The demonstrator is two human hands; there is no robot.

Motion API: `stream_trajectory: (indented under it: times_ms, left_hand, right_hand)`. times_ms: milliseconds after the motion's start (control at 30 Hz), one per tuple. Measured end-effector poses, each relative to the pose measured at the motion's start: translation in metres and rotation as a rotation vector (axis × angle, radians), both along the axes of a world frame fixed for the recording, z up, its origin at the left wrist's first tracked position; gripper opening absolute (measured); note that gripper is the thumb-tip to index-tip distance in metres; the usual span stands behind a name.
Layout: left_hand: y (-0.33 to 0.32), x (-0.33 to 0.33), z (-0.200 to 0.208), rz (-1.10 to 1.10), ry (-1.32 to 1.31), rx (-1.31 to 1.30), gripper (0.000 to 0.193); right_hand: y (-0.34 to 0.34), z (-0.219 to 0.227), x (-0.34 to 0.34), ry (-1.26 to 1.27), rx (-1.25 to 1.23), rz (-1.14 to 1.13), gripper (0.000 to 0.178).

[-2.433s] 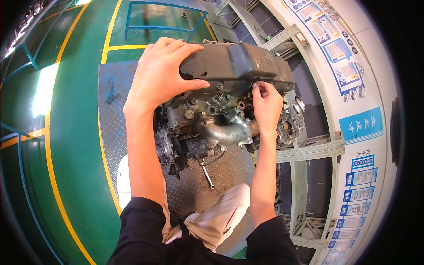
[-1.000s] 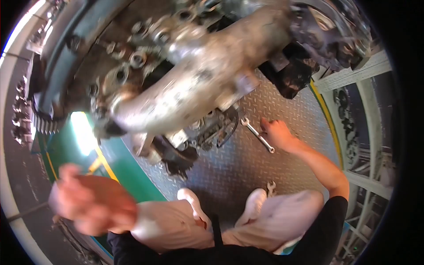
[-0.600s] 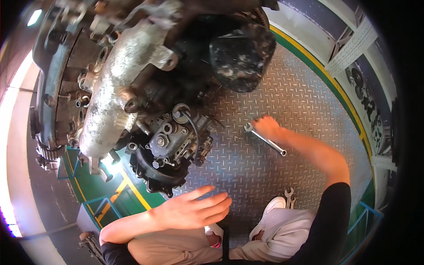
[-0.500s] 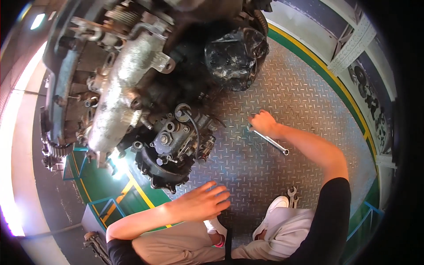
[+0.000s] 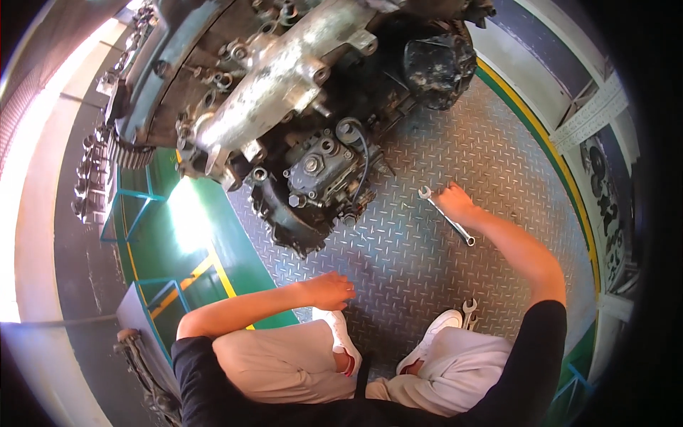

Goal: The person unscrews bolts and nuts from an engine component using a wrench and a socket wrench.

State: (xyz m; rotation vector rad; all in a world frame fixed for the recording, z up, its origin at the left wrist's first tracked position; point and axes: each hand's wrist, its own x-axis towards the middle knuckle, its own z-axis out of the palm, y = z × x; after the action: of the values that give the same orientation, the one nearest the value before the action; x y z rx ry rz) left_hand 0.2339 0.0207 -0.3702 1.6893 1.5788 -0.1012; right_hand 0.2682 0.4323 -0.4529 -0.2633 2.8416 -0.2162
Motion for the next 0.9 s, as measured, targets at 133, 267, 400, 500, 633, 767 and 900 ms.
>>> stream_trajectory:
  times_ms: [133, 267, 400, 500, 633, 767, 900]
  left_hand:
    - [-0.014, -0.006, -0.011, 0.024, -0.112, -0.088, 0.039]
    - [-0.046, -0.030, -0.034, 0.259, -0.239, -0.301, 0.041]
    - [-0.058, -0.060, -0.051, 0.347, -0.061, -0.314, 0.040]
    - [-0.057, -0.073, -0.049, 0.433, -0.039, -0.293, 0.038]
    - [-0.062, -0.069, -0.045, 0.449, -0.051, -0.258, 0.035]
    - [-0.073, -0.054, -0.050, 0.429, -0.083, -0.172, 0.033]
    - [-0.063, -0.051, -0.045, 0.436, -0.083, -0.229, 0.030]
  right_hand:
    - [0.006, 0.013, 0.024, -0.179, 0.065, -0.065, 0.026]
    - [-0.005, 0.035, 0.026, -0.267, 0.153, -0.061, 0.047]
    - [-0.002, 0.022, 0.038, -0.325, 0.250, -0.238, 0.049]
    - [0.002, 0.017, 0.047, -0.391, 0.267, -0.255, 0.042]
    - [-0.002, 0.012, 0.047, -0.505, 0.201, -0.228, 0.034]
    - [-0.009, 0.001, 0.056, -0.408, 0.191, -0.202, 0.035]
    - [-0.008, 0.000, 0.065, -0.325, 0.004, -0.411, 0.034]
